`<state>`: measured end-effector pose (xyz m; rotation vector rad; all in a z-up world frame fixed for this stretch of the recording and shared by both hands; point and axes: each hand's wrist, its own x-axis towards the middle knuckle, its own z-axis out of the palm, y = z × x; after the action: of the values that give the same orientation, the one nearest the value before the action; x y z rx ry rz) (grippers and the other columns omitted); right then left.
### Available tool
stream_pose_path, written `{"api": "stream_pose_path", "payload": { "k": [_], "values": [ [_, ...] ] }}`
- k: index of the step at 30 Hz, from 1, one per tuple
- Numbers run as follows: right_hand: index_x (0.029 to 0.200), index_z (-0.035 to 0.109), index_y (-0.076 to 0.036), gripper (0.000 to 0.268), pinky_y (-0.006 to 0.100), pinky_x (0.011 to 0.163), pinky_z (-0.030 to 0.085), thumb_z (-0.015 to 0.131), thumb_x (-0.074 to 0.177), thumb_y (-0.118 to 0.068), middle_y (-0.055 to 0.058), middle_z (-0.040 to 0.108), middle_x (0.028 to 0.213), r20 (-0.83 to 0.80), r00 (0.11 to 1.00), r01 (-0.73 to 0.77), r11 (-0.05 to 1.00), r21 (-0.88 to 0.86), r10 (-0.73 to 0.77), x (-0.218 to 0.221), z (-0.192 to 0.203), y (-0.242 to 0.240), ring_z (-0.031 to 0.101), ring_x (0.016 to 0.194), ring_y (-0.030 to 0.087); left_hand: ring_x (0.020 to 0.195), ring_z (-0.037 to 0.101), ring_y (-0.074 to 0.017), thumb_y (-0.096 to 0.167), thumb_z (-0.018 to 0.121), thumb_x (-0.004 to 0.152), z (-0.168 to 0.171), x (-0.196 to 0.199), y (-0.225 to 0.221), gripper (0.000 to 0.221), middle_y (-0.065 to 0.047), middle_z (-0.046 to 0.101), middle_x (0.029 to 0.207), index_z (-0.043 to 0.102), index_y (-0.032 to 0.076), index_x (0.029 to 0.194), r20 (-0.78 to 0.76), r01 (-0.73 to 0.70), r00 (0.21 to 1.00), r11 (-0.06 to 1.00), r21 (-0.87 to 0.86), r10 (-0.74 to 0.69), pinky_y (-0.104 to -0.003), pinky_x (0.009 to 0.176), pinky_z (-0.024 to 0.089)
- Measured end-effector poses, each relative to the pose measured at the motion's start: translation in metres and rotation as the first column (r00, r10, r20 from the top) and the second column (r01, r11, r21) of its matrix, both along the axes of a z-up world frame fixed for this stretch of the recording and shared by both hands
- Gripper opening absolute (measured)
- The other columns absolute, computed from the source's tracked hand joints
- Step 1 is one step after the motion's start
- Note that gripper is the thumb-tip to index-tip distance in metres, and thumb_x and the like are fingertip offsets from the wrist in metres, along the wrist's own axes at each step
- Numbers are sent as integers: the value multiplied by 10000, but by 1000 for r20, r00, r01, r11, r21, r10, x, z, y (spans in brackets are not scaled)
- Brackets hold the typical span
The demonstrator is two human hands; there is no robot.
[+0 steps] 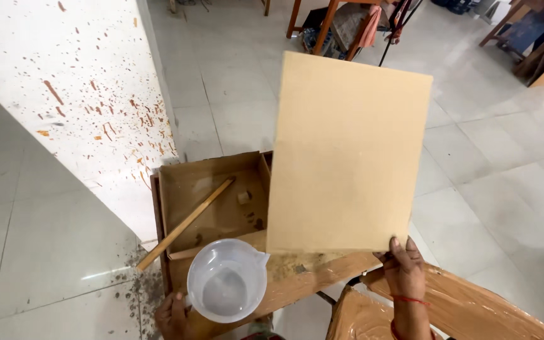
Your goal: The person is seen mixing liquid in a beaker.
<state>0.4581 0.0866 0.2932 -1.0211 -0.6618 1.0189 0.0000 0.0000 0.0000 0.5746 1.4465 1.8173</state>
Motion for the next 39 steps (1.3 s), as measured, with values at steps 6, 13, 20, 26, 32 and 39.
{"api": "stream_pose_path", "payload": {
  "k": [6, 13, 20, 26, 32, 39],
  "values": [
    [1272, 698, 45, 426, 252, 541, 473, 768, 898, -149, 25, 655, 703, 167, 827, -444, 805, -393, 537, 5, -76, 31, 551, 575, 95, 741, 562, -94, 154, 580, 1058, 7, 16, 16, 254, -57, 627, 836, 682, -31, 917, 29, 8, 1000, 994, 111, -11, -259, 643, 455],
    [1301, 656, 50, 456, 206, 591, 500, 727, 912, -178, 21, 729, 771, -47, 672, -662, 571, -486, 739, -21, -76, 68, 620, 616, 64, 1060, 571, -140, 155, 477, 1015, 180, 38, 34, 273, -66, 585, 1200, 650, -50, 959, -255, 70, 967, 975, 213, -13, -294, 818, 476],
    [1295, 639, -3, 393, 256, 649, 539, 668, 922, -125, 82, 745, 868, -4, 931, -359, 913, -195, 366, 29, -38, 70, 629, 673, 120, 651, 448, -93, 170, 530, 1051, 63, 16, 18, 351, -3, 498, 667, 532, 11, 739, 46, 93, 995, 993, -77, -89, -311, 596, 402],
    [1238, 638, 16, 203, 279, 825, 517, 678, 1062, -76, 79, 696, 1040, 248, 969, -66, 981, 184, 19, 68, 32, 55, 625, 884, 131, 683, 459, -66, 179, 538, 1057, 76, 12, 20, 313, 3, 542, 708, 586, 10, 799, 63, 175, 983, 984, -40, -172, -289, 610, 398],
    [1196, 642, 33, 123, 315, 857, 513, 631, 1146, -78, 99, 693, 1006, 172, 979, 56, 960, 273, -106, 96, 19, 24, 605, 873, 157, 876, 573, -104, 251, 512, 1037, 135, 2, 22, 248, -7, 625, 916, 611, 24, 1057, -106, 247, 962, 968, -37, -250, -247, 800, 458],
    [1373, 543, -62, 319, 395, 869, 556, 576, 1070, -156, 45, 684, 1132, -26, 919, 395, 918, 42, -394, 99, -86, -41, 650, 920, 173, 1074, 661, -195, 134, 624, 1060, 158, -36, 31, 180, -137, 701, 1080, 645, -30, 1132, -458, 32, 888, 998, -49, -51, -338, 1000, 507]
  ]
}}
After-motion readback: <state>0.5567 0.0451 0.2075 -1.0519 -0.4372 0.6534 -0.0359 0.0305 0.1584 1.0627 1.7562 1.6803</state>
